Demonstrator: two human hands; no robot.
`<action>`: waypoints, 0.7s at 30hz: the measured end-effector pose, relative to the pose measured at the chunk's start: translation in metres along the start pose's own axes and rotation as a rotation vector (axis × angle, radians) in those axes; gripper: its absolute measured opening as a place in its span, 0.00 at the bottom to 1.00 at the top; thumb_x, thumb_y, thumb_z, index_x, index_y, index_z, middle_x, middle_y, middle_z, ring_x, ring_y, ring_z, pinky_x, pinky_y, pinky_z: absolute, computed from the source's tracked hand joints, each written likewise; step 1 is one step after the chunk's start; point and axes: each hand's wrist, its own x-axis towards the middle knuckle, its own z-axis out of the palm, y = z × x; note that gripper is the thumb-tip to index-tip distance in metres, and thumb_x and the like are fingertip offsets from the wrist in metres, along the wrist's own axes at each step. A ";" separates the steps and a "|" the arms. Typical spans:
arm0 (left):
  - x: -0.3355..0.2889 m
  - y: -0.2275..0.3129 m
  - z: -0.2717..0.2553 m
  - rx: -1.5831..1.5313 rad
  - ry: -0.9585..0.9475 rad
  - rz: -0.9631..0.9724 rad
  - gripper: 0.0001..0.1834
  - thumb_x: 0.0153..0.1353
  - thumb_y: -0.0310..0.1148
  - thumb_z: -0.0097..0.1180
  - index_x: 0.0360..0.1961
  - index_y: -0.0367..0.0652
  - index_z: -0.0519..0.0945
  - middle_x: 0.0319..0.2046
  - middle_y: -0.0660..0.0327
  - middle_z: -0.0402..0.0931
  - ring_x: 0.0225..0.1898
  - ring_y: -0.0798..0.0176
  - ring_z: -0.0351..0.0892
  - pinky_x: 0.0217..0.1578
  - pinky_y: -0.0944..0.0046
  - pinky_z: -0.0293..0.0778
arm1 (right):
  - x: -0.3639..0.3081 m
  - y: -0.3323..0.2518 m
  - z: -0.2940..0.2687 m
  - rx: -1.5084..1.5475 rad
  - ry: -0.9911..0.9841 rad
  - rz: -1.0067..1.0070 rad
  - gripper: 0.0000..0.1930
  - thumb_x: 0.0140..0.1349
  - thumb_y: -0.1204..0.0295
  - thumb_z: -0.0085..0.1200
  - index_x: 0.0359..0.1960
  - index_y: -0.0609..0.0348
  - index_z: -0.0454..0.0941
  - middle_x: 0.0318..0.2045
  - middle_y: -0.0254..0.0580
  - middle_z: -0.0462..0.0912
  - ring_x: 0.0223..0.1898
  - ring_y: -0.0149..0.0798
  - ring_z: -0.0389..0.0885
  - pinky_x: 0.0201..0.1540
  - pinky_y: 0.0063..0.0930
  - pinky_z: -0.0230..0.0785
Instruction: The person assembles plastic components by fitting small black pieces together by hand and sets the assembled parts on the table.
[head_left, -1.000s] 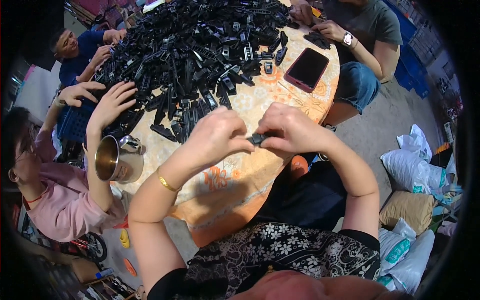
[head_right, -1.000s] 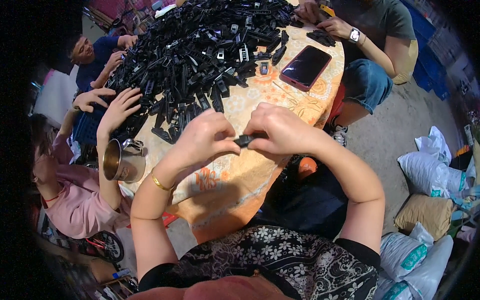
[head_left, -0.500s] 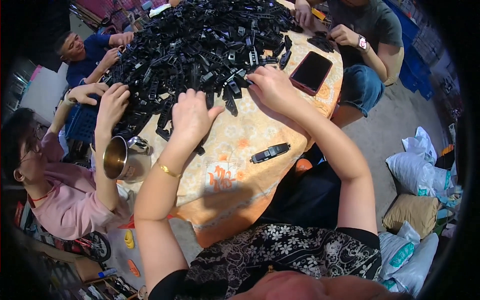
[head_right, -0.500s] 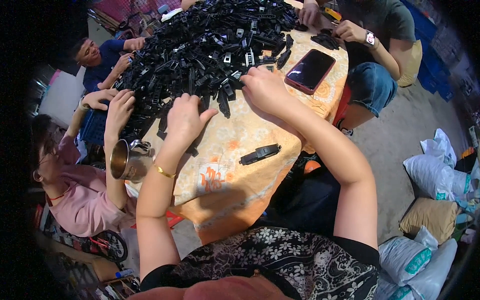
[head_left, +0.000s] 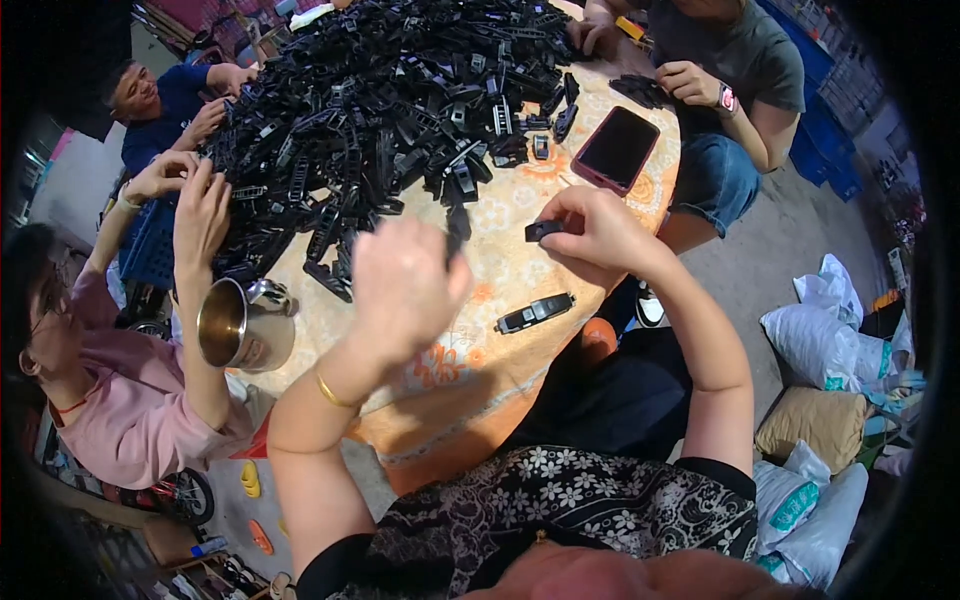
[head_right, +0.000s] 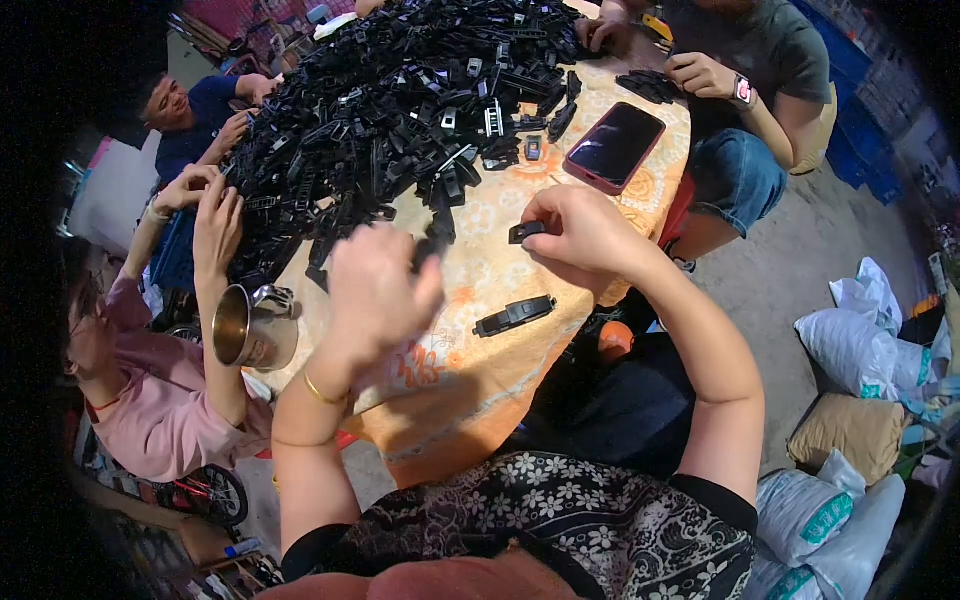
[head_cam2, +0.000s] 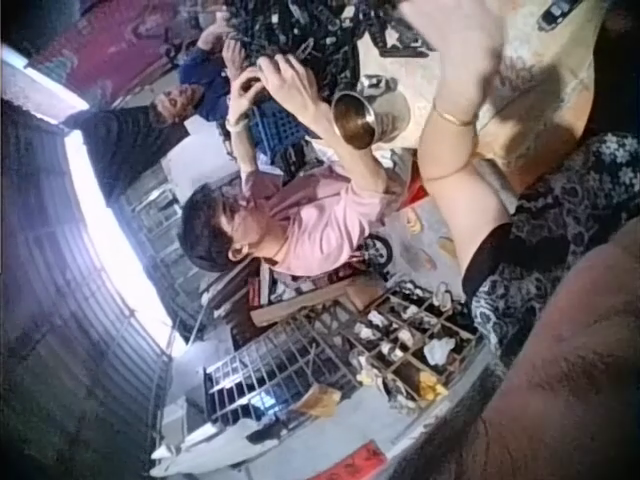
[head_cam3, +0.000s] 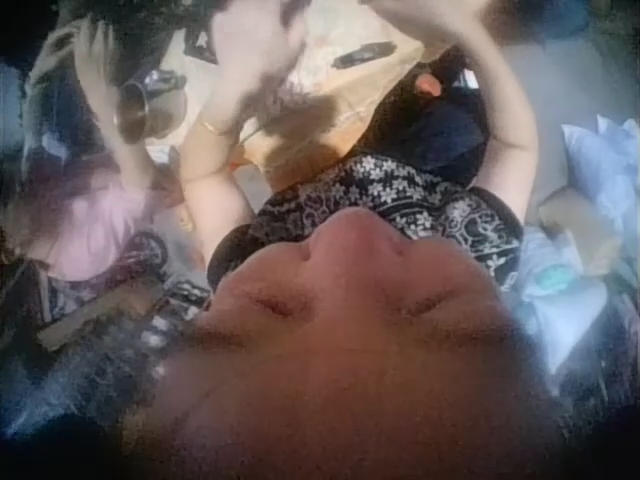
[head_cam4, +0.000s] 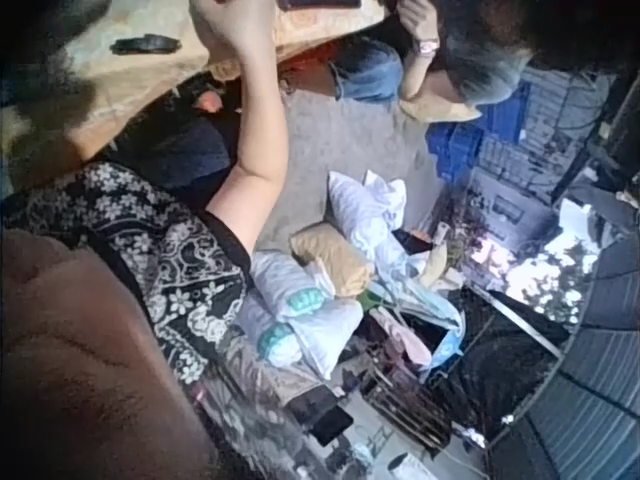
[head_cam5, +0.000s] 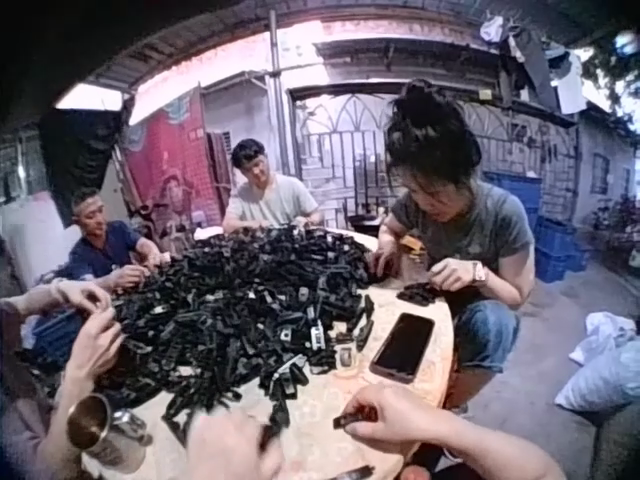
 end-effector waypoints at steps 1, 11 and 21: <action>-0.006 0.009 0.001 -0.047 -0.025 0.087 0.12 0.49 0.39 0.60 0.22 0.42 0.76 0.24 0.56 0.73 0.29 0.54 0.72 0.31 0.53 0.63 | -0.003 -0.003 -0.001 -0.059 0.011 -0.036 0.14 0.48 0.67 0.62 0.35 0.63 0.81 0.25 0.44 0.81 0.29 0.43 0.82 0.35 0.33 0.73; 0.011 0.005 0.023 -0.692 -0.123 0.241 0.07 0.54 0.25 0.56 0.35 0.39 0.76 0.36 0.51 0.75 0.39 0.46 0.74 0.42 0.54 0.72 | -0.016 0.004 -0.002 -0.140 0.091 -0.096 0.12 0.49 0.67 0.63 0.33 0.60 0.80 0.29 0.45 0.78 0.32 0.47 0.79 0.35 0.37 0.72; 0.012 0.007 0.040 -0.592 -0.253 0.336 0.12 0.52 0.31 0.63 0.38 0.40 0.78 0.35 0.56 0.74 0.39 0.49 0.72 0.41 0.55 0.70 | -0.036 -0.011 -0.006 0.137 0.050 -0.152 0.12 0.49 0.73 0.67 0.35 0.62 0.82 0.25 0.40 0.78 0.22 0.33 0.77 0.26 0.27 0.69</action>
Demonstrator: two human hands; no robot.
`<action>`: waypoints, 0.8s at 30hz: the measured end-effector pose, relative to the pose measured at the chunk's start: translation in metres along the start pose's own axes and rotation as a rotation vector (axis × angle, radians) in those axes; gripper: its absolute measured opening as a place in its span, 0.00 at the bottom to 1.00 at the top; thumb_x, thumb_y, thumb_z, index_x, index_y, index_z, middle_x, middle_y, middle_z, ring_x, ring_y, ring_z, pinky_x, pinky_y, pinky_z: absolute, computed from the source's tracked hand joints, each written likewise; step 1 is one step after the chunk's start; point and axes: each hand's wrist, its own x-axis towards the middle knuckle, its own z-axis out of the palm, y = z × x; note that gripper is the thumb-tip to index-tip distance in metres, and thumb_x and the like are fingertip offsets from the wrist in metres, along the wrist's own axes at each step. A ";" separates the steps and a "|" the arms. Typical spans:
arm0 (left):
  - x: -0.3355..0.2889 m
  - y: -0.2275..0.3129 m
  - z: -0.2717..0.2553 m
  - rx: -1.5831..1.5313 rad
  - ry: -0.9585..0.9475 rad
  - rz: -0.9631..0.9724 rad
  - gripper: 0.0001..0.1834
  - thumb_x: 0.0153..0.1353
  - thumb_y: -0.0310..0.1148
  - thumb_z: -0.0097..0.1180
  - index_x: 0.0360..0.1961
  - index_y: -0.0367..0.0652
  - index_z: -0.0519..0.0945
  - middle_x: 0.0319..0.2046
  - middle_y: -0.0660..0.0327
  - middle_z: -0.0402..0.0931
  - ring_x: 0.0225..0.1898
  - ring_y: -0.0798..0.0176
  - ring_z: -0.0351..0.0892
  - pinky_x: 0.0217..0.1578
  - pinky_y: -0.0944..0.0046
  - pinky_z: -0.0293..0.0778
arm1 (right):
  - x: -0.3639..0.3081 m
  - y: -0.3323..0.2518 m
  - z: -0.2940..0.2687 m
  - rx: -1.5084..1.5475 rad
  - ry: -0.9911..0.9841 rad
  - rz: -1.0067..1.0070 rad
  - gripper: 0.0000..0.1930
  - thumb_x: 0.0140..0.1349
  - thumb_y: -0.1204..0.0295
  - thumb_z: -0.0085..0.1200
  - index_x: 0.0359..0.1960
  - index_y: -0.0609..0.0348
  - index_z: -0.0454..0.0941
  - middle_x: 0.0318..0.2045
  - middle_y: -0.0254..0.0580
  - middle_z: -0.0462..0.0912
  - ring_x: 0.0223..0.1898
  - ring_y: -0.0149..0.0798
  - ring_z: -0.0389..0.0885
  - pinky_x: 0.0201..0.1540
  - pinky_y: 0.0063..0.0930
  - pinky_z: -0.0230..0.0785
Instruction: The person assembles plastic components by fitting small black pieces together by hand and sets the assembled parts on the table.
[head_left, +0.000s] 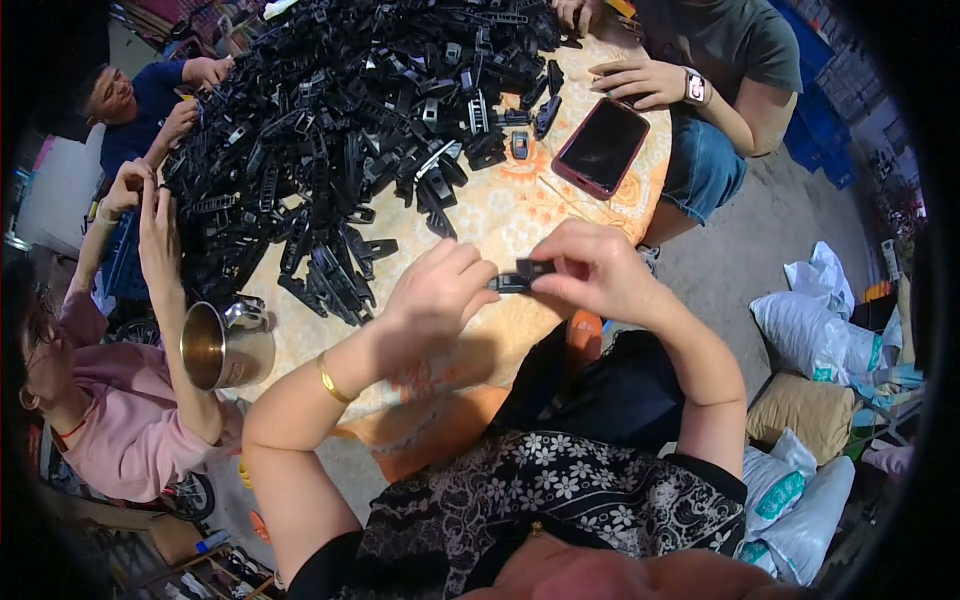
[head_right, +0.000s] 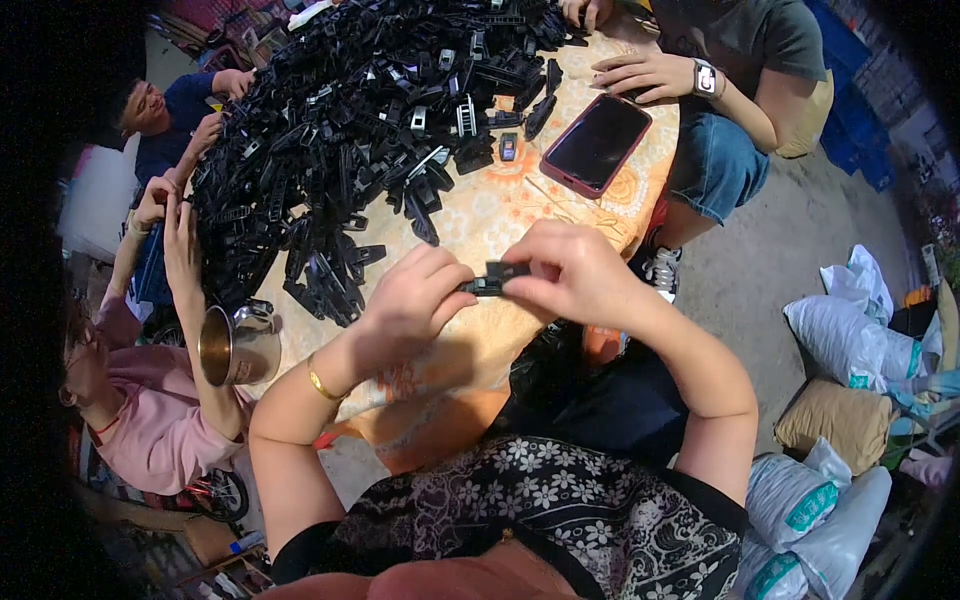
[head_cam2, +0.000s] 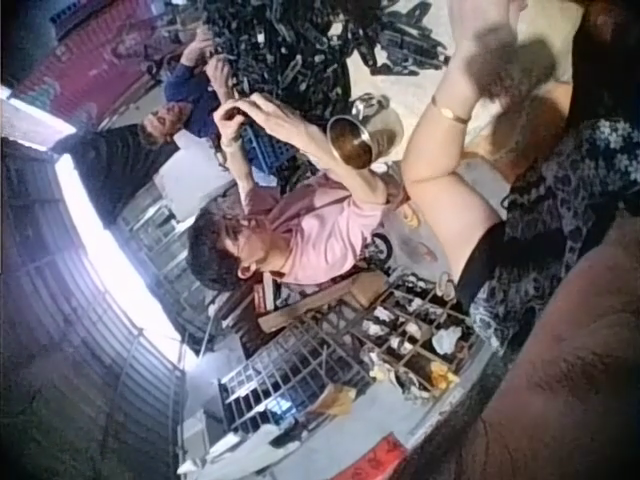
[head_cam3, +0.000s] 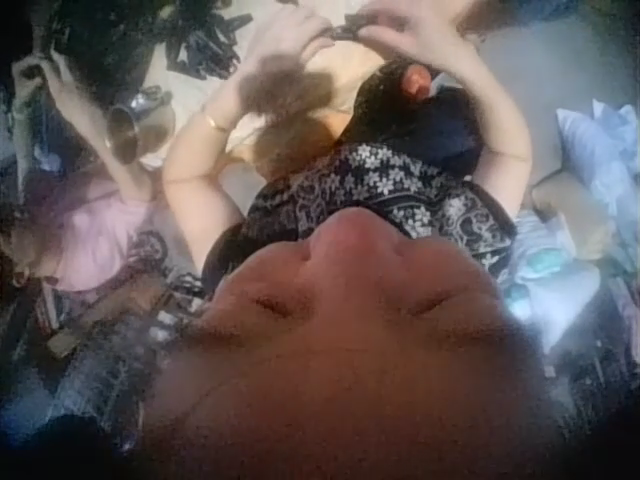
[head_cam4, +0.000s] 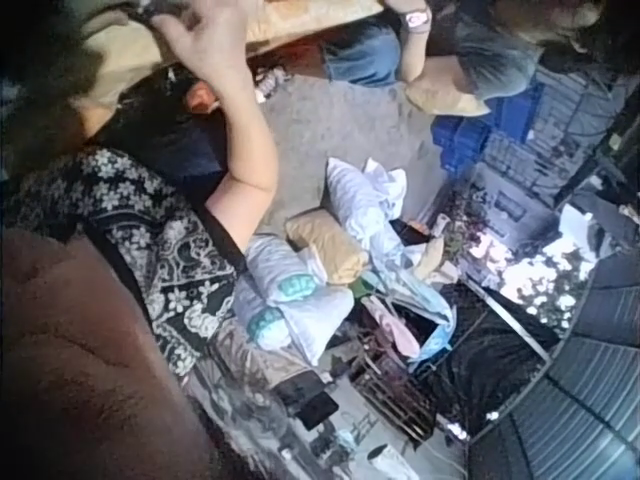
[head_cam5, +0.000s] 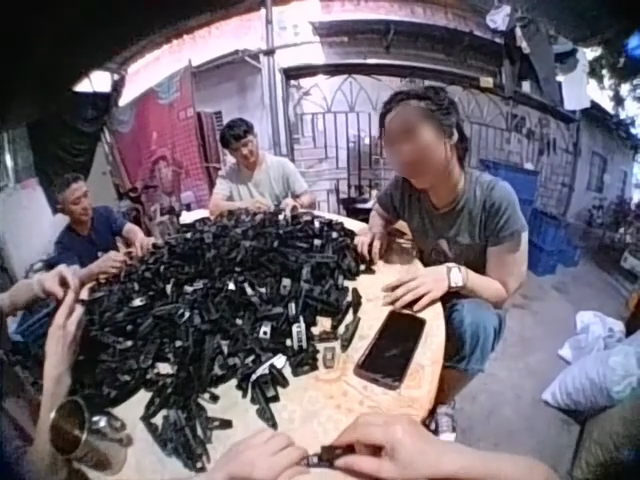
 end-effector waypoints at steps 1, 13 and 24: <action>-0.002 0.002 0.001 -0.023 0.019 -0.074 0.11 0.51 0.31 0.63 0.36 0.40 0.78 0.32 0.56 0.74 0.36 0.50 0.72 0.38 0.56 0.70 | -0.002 -0.003 0.002 0.015 -0.019 -0.012 0.12 0.48 0.73 0.67 0.35 0.62 0.82 0.26 0.40 0.78 0.22 0.34 0.77 0.26 0.27 0.69; -0.005 0.001 0.005 -0.172 0.191 -0.108 0.10 0.44 0.28 0.69 0.27 0.37 0.80 0.24 0.55 0.72 0.28 0.50 0.72 0.31 0.56 0.69 | 0.013 -0.002 0.021 -0.264 -0.083 -0.237 0.10 0.48 0.72 0.65 0.32 0.59 0.81 0.28 0.40 0.77 0.28 0.43 0.79 0.29 0.35 0.71; -0.019 -0.016 -0.058 0.287 0.119 -0.343 0.22 0.48 0.36 0.67 0.44 0.39 0.78 0.42 0.53 0.73 0.45 0.47 0.69 0.46 0.55 0.69 | 0.013 -0.003 -0.020 0.119 -0.658 -0.096 0.14 0.46 0.66 0.68 0.32 0.58 0.80 0.26 0.39 0.78 0.28 0.42 0.78 0.31 0.33 0.69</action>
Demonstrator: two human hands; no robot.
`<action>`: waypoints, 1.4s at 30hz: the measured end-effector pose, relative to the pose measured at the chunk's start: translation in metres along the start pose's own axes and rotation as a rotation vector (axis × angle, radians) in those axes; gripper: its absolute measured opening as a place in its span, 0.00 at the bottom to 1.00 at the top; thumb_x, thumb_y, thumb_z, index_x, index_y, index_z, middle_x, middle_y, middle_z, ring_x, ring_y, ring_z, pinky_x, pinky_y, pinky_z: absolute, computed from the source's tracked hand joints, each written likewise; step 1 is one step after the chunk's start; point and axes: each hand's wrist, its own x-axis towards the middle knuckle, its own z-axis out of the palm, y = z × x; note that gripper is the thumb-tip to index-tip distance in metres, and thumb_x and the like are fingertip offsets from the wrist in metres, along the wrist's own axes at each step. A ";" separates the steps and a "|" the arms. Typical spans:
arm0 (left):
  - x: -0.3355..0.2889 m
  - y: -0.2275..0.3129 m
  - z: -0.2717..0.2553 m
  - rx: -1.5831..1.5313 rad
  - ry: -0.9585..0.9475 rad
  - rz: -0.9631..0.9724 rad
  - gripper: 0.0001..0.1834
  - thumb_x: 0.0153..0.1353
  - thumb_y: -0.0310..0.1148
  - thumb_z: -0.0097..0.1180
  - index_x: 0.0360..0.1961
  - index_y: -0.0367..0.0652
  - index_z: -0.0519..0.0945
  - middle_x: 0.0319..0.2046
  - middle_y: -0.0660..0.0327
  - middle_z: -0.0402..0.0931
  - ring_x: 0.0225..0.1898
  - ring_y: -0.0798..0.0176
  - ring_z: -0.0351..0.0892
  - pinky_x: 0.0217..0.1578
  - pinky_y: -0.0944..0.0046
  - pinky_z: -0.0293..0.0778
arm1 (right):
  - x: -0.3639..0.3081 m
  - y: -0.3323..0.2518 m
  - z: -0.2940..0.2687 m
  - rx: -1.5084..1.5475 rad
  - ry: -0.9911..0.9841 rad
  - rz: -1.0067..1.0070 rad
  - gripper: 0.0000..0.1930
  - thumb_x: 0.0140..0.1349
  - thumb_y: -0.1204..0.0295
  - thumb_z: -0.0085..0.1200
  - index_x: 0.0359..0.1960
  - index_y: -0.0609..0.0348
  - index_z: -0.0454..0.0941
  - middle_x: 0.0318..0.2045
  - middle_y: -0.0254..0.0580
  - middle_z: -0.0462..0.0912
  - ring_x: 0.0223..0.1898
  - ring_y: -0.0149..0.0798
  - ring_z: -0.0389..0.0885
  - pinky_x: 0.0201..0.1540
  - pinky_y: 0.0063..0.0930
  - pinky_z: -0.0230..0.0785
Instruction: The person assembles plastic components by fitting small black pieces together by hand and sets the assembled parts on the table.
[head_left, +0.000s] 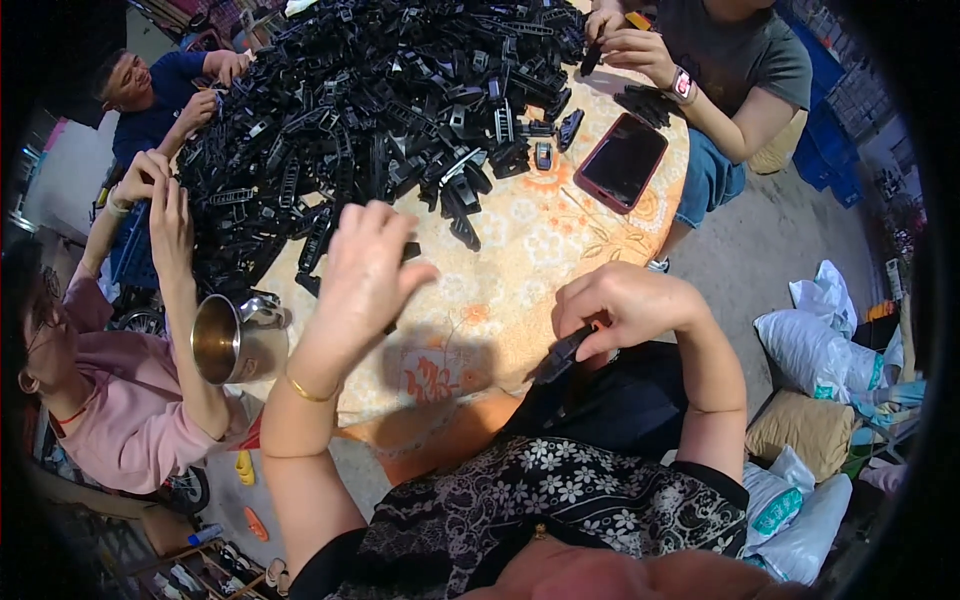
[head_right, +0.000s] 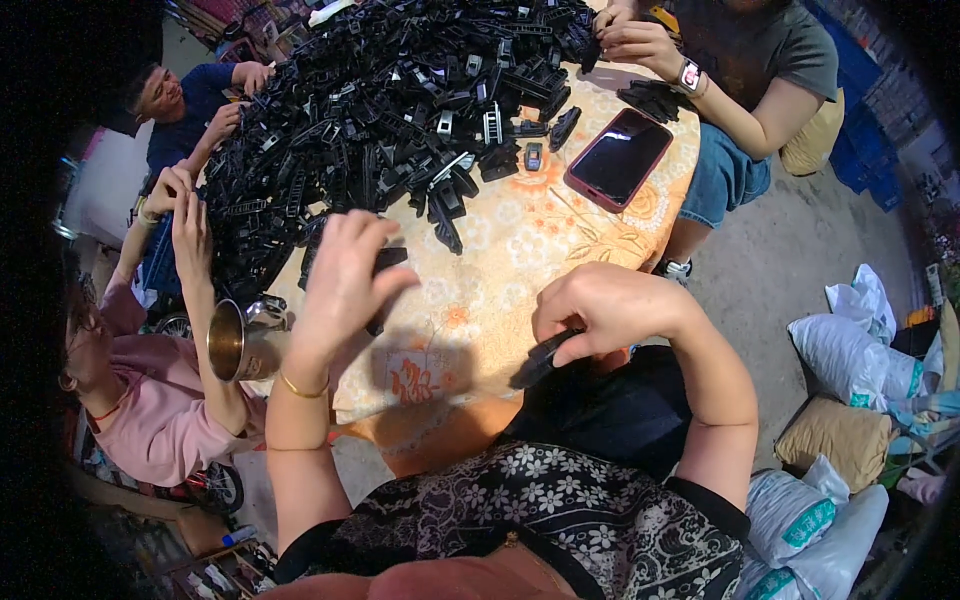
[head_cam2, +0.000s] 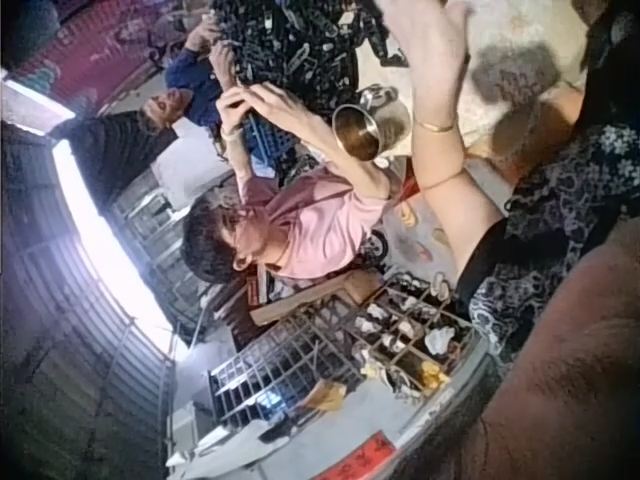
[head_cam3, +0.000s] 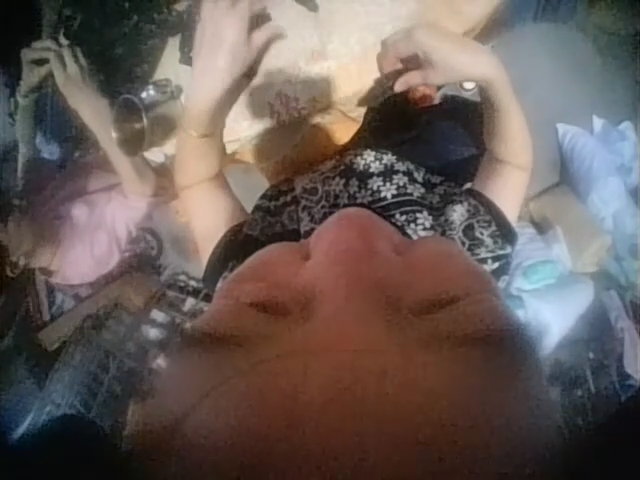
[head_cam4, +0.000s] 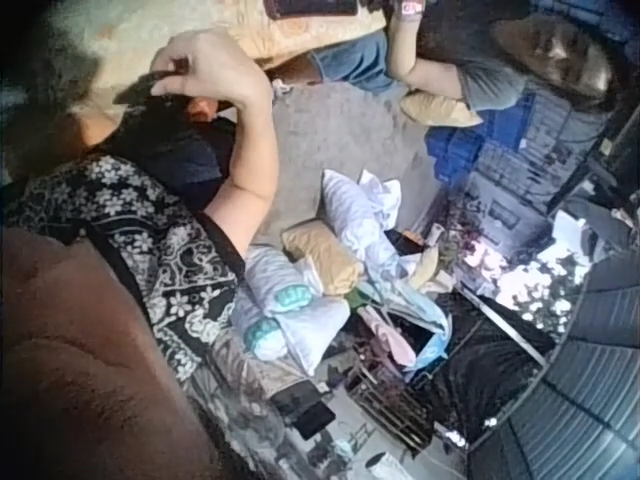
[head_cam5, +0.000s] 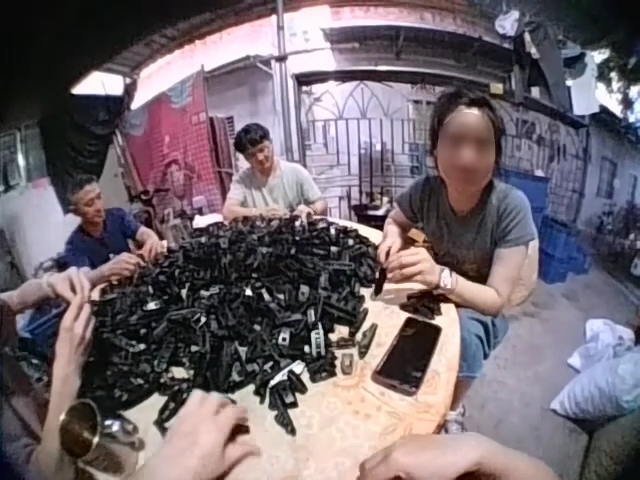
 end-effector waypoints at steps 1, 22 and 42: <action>0.003 -0.004 0.000 0.002 0.040 -0.036 0.22 0.50 0.33 0.65 0.48 0.39 0.78 0.46 0.52 0.73 0.47 0.47 0.69 0.49 0.54 0.69 | 0.002 -0.002 -0.002 0.016 -0.040 0.022 0.14 0.48 0.66 0.68 0.33 0.58 0.81 0.26 0.39 0.78 0.28 0.42 0.78 0.31 0.33 0.69; -0.003 0.016 0.040 -0.362 -0.067 0.248 0.13 0.58 0.27 0.56 0.44 0.35 0.77 0.34 0.52 0.74 0.39 0.48 0.72 0.42 0.55 0.69 | 0.063 0.035 -0.017 -0.785 0.676 0.186 0.08 0.58 0.69 0.53 0.34 0.58 0.81 0.30 0.46 0.79 0.35 0.48 0.79 0.37 0.39 0.73; -0.005 0.038 0.036 -0.448 -0.170 -0.042 0.15 0.55 0.30 0.59 0.43 0.38 0.77 0.28 0.48 0.77 0.30 0.45 0.77 0.32 0.53 0.72 | 0.030 0.014 0.019 -0.347 0.667 0.075 0.12 0.51 0.69 0.65 0.37 0.59 0.82 0.28 0.42 0.76 0.28 0.45 0.78 0.31 0.34 0.71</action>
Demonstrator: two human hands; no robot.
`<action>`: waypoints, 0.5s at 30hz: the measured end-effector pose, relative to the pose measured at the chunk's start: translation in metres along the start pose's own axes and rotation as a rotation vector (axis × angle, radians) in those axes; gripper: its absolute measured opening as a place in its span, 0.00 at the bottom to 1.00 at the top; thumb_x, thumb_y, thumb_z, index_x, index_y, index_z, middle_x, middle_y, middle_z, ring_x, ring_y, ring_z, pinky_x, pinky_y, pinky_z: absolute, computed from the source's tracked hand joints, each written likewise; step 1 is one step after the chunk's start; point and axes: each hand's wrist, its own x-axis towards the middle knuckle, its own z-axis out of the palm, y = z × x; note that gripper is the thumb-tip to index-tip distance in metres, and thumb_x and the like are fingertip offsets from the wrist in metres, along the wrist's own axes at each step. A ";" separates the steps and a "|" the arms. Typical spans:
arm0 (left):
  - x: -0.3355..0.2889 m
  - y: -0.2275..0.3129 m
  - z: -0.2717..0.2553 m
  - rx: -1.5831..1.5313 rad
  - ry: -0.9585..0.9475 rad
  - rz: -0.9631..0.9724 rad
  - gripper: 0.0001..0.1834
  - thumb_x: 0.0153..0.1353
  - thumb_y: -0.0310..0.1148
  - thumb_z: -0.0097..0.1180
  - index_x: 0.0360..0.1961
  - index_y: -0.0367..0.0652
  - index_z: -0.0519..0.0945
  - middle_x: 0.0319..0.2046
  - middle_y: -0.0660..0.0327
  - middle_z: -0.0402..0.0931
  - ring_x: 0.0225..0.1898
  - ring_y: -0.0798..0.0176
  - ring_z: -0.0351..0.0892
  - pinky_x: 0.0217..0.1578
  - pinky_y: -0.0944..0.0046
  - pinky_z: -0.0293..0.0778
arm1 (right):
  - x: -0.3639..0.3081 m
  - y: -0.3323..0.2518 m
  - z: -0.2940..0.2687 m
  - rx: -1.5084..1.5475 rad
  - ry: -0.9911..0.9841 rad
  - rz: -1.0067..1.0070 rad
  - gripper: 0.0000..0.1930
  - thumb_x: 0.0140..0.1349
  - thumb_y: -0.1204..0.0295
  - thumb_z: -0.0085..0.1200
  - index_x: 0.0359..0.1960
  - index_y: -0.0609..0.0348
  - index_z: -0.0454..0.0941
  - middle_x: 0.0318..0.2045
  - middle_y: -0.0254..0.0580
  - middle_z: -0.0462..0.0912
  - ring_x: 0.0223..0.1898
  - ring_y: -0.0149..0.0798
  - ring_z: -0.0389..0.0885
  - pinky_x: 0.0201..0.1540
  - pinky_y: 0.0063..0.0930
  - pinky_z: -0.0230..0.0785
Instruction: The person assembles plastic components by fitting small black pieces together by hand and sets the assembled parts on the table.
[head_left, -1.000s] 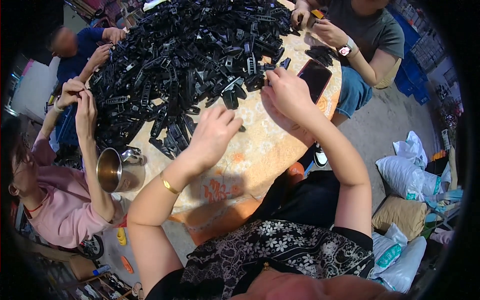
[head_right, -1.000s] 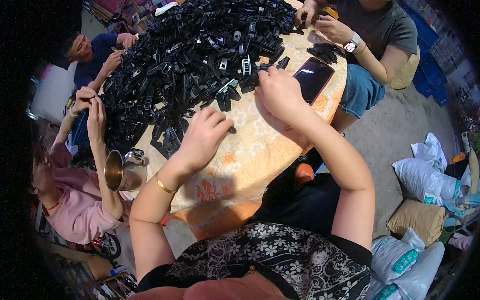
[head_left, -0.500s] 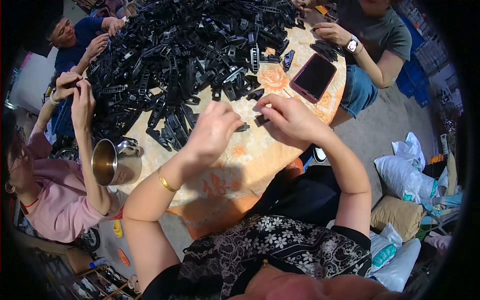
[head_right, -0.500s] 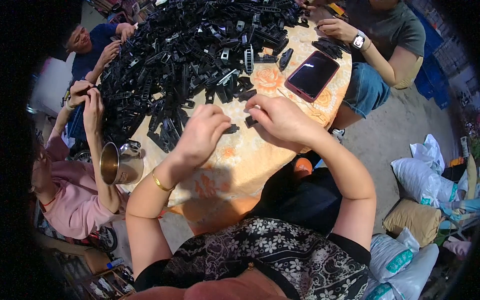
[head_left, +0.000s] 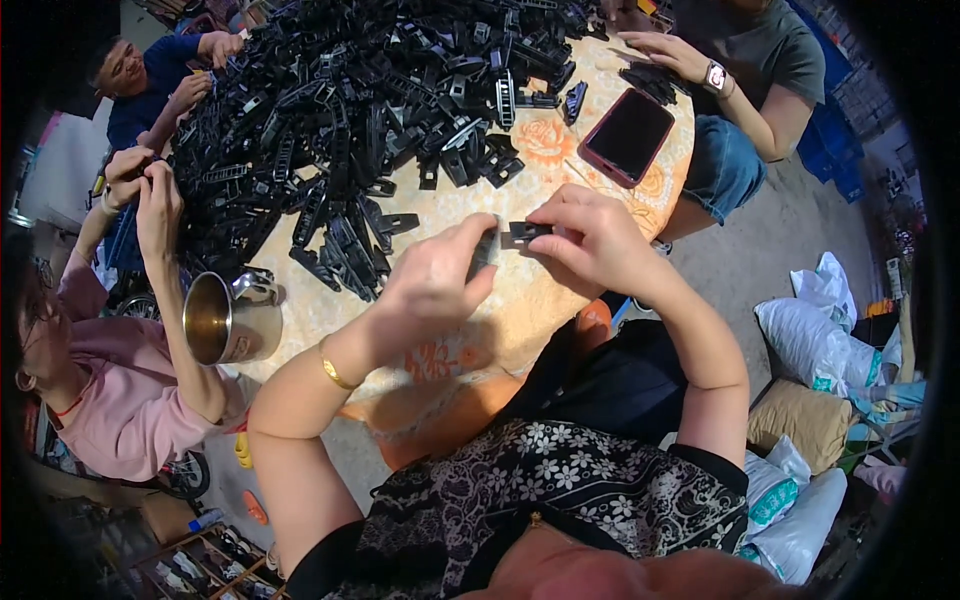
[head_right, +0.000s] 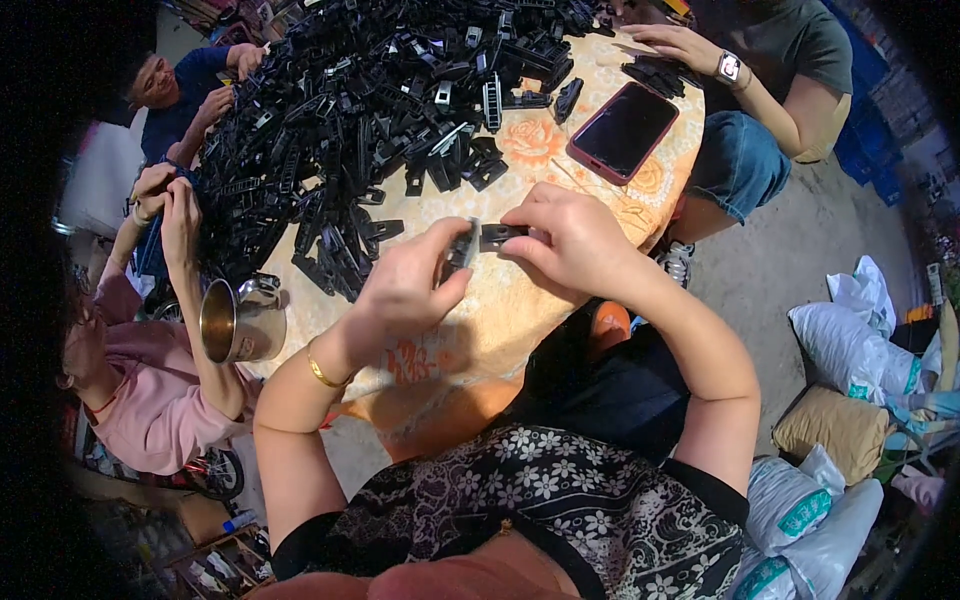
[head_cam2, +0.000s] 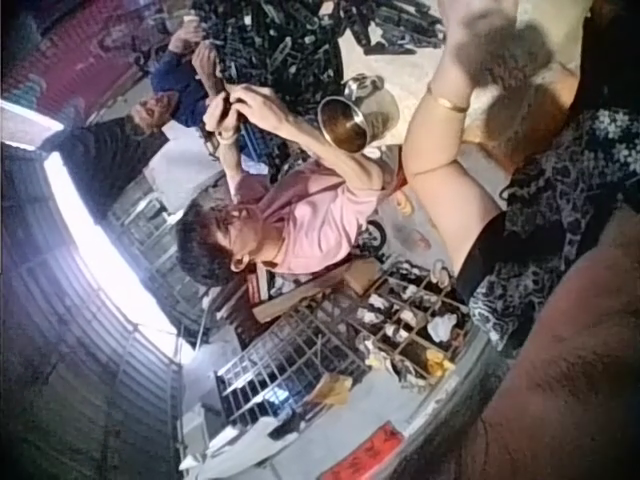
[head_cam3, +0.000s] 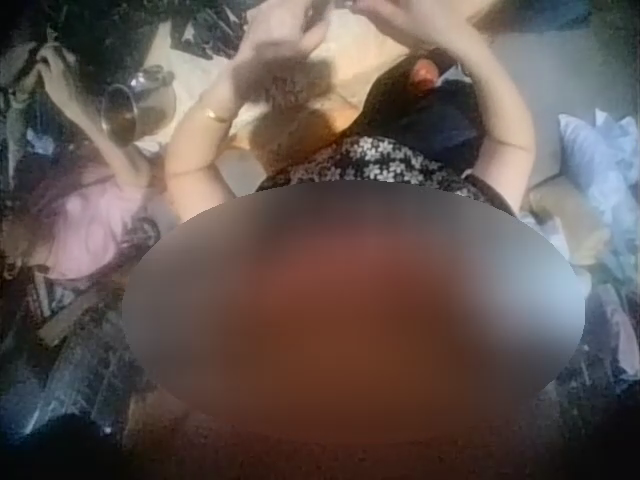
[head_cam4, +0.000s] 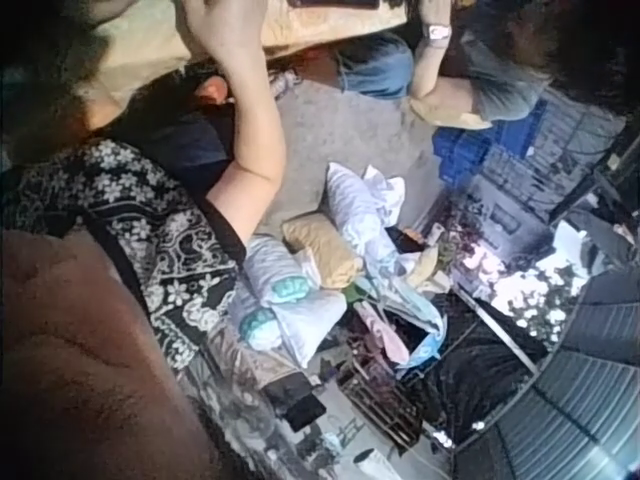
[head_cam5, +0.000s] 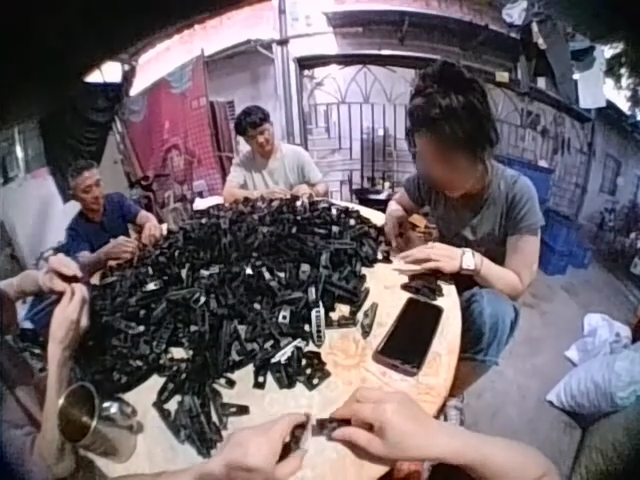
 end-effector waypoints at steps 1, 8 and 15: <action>-0.001 0.003 0.001 -0.040 0.003 -0.114 0.17 0.57 0.31 0.57 0.47 0.38 0.76 0.27 0.49 0.77 0.27 0.46 0.77 0.30 0.54 0.72 | -0.001 -0.003 0.000 -0.070 -0.036 -0.004 0.12 0.51 0.69 0.65 0.37 0.59 0.82 0.27 0.42 0.76 0.28 0.45 0.78 0.31 0.34 0.71; 0.000 -0.016 -0.015 -0.197 -0.004 -0.073 0.17 0.60 0.28 0.53 0.50 0.38 0.75 0.27 0.49 0.76 0.27 0.47 0.75 0.30 0.56 0.71 | -0.009 -0.013 -0.007 -0.101 -0.093 0.032 0.11 0.52 0.70 0.64 0.37 0.59 0.82 0.27 0.41 0.77 0.27 0.41 0.80 0.29 0.31 0.71; -0.004 -0.013 -0.005 0.152 0.057 0.125 0.13 0.50 0.29 0.65 0.36 0.37 0.80 0.30 0.53 0.70 0.30 0.50 0.73 0.33 0.57 0.71 | -0.010 -0.030 0.001 -0.135 -0.092 -0.043 0.09 0.52 0.69 0.62 0.33 0.58 0.81 0.27 0.41 0.76 0.28 0.46 0.79 0.29 0.37 0.72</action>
